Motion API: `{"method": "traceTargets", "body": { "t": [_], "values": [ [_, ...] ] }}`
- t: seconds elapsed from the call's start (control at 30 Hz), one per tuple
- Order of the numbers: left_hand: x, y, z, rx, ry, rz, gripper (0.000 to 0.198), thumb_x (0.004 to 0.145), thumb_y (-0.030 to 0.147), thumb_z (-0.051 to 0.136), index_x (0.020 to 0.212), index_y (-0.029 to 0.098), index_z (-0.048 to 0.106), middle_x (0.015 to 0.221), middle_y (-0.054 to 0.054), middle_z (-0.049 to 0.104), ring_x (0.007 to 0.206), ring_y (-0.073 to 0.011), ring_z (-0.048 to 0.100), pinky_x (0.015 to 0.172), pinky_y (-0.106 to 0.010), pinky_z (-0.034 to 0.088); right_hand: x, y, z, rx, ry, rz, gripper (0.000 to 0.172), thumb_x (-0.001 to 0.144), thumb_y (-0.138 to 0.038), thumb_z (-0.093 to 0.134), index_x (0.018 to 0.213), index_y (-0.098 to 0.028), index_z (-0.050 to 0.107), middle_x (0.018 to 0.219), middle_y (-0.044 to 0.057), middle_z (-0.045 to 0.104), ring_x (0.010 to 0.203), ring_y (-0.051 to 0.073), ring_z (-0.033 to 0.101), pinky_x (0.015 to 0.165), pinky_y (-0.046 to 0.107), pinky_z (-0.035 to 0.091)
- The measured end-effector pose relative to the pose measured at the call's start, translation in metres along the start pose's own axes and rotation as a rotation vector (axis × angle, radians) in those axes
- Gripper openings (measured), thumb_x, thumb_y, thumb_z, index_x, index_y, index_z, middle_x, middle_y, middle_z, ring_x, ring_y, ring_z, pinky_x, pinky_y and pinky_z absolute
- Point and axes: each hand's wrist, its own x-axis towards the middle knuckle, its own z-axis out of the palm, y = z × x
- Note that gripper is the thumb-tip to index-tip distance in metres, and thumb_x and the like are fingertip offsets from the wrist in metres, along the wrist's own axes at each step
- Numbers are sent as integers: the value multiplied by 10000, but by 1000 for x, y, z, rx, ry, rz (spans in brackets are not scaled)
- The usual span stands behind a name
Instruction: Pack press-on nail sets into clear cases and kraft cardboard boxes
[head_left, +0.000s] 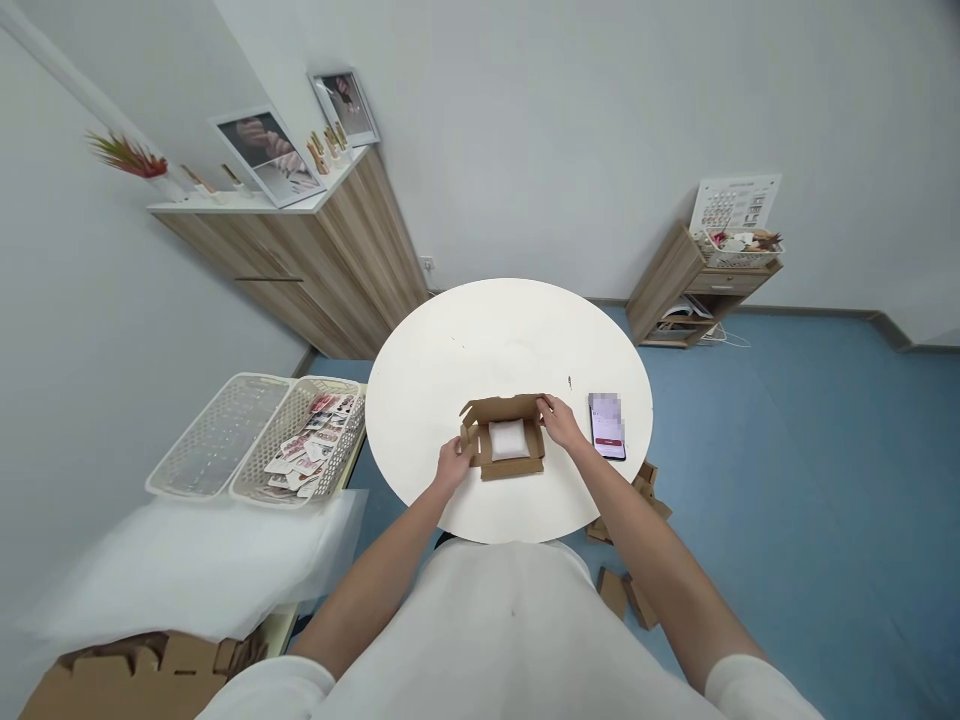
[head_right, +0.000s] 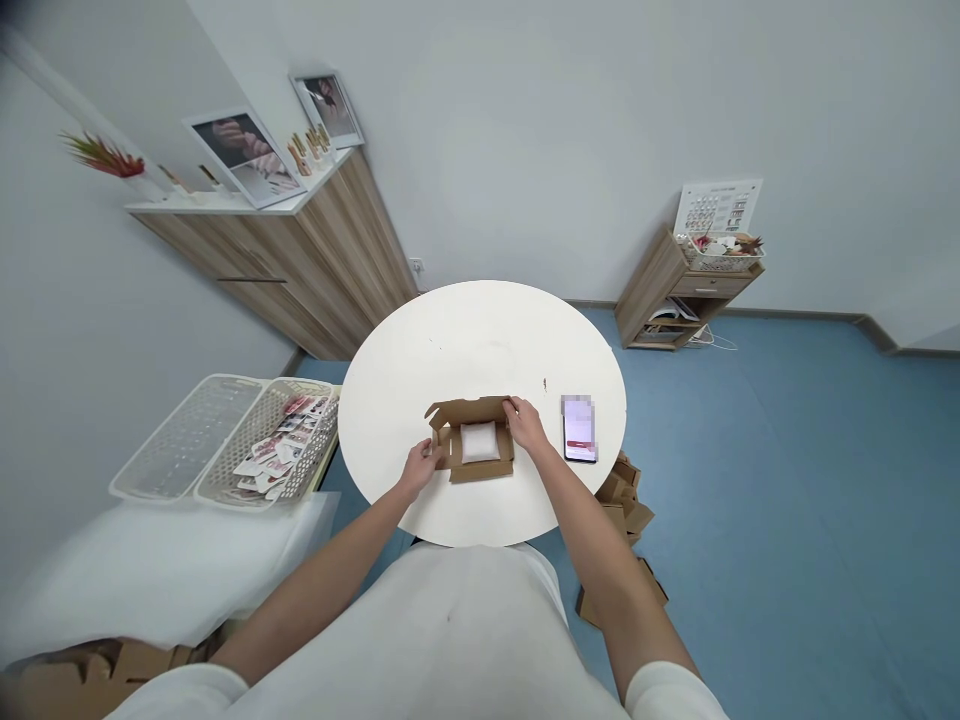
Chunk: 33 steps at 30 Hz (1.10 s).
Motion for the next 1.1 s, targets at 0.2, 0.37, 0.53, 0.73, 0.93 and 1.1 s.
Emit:
{"method": "traceTargets", "body": {
  "t": [0.2,0.37,0.53,0.73,0.93,1.1],
  "values": [
    [1,4,6,25,66,-179,509,751,348,505,1182,143,330,1023,-124,575,895,-217,577,693,-334,447,0,-1,4,-14,7,8,317,813,-483,305,692,-220,434,714,-13,463,572,120,497,608,310,460],
    [2,12,3,70,71,-121,530,728,243,504,1214,155,310,835,-47,581,780,-190,579,676,-328,447,-5,-2,5,-46,-31,-3,310,824,-457,294,683,-221,437,704,-12,463,600,132,496,614,312,447],
    [3,19,-5,217,40,142,537,694,158,476,1217,204,361,836,-22,536,761,-176,544,692,-327,434,-13,-1,4,-77,-98,-61,306,838,-416,285,832,-228,526,772,3,520,691,150,514,680,329,441],
    [0,27,-5,292,50,251,255,705,183,464,947,176,542,916,-62,529,765,-191,538,694,-338,432,-24,8,5,-19,-160,-16,311,838,-367,316,1061,-242,493,929,20,535,763,139,538,759,339,445],
    [-1,28,-7,145,10,184,577,683,226,528,1236,259,366,897,-12,536,710,-149,540,671,-302,446,-42,25,4,-164,-261,-125,352,737,-247,522,1087,-247,482,1063,54,504,973,186,505,848,368,417],
    [-6,25,-15,116,-124,257,742,650,274,608,1313,287,276,1022,-37,507,786,-148,548,731,-308,455,-51,39,9,-201,-224,-157,502,680,-286,602,1153,-255,437,1176,79,424,1119,232,419,930,415,369]
  ]
}}
